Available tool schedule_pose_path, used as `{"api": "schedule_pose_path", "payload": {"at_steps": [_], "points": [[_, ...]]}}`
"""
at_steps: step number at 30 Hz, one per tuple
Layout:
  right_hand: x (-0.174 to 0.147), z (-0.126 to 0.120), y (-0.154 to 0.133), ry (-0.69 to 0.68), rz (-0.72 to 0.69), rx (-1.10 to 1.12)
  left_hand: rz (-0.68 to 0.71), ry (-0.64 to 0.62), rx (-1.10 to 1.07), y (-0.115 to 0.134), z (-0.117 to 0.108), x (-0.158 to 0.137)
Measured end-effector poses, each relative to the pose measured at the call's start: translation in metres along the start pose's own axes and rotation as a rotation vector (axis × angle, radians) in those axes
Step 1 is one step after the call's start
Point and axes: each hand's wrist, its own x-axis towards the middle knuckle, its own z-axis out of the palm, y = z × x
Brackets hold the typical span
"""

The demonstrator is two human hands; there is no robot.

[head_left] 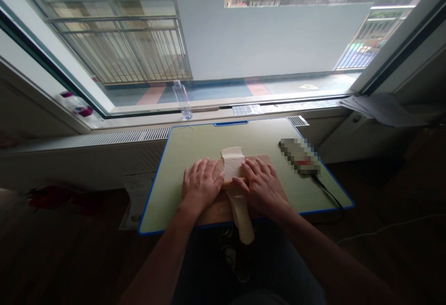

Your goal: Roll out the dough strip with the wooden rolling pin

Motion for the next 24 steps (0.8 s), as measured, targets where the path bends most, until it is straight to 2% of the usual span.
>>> {"api": "schedule_pose_path", "payload": {"at_steps": [6,13,17,24], "points": [[-0.024,0.008,0.002,0.028,-0.014,0.015,-0.002,0.004,-0.006,0.004,0.000,-0.025],[-0.044,0.016,0.004,0.122,-0.051,0.024,0.068,0.118,-0.010,0.003,0.006,-0.043],[-0.038,0.015,0.003,0.109,-0.038,0.010,0.047,0.079,-0.007,0.003,0.005,-0.036],[-0.008,0.004,0.000,0.006,0.007,-0.012,0.018,0.007,-0.005,-0.001,0.005,-0.004]]}}
